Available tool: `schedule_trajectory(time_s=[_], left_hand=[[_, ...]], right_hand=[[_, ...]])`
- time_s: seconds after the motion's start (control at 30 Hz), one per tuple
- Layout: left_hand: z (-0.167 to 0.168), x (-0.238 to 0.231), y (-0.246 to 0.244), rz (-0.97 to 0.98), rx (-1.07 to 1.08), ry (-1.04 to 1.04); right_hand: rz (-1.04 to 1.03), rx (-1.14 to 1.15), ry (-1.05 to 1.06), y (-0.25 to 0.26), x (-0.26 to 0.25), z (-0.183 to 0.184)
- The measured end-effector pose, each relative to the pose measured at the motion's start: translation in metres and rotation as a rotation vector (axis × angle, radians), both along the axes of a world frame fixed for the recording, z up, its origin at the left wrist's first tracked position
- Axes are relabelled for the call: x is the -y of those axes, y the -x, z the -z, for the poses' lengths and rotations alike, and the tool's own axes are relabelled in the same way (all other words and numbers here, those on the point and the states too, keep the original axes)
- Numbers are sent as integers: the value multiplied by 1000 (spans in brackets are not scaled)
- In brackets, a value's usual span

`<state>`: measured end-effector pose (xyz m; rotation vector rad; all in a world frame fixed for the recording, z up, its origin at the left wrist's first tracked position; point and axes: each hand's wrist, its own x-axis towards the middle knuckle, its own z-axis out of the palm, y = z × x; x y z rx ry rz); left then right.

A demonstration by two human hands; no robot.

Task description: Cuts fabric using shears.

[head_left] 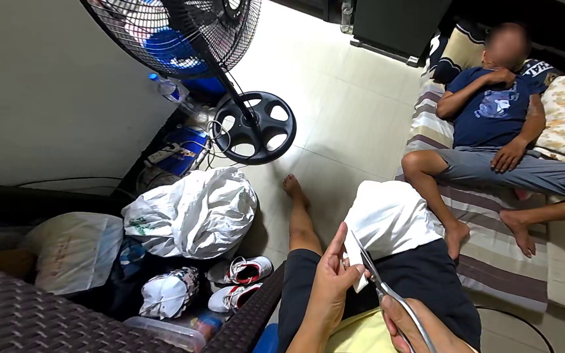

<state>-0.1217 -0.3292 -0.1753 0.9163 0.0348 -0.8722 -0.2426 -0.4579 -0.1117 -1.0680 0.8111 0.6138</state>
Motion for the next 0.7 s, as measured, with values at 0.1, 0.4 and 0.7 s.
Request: schedule_trajectory(time_s=[0.1, 0.4, 0.7], left_hand=[[0, -1, 1, 0, -2, -4], [18, 3, -21, 176, 185, -281], [42, 51, -72, 1091, 797, -1096]], right_hand=[[13, -21, 3, -2, -1, 0], [-176, -43, -45, 11, 37, -9], [-206, 591, -390, -58, -17, -62]])
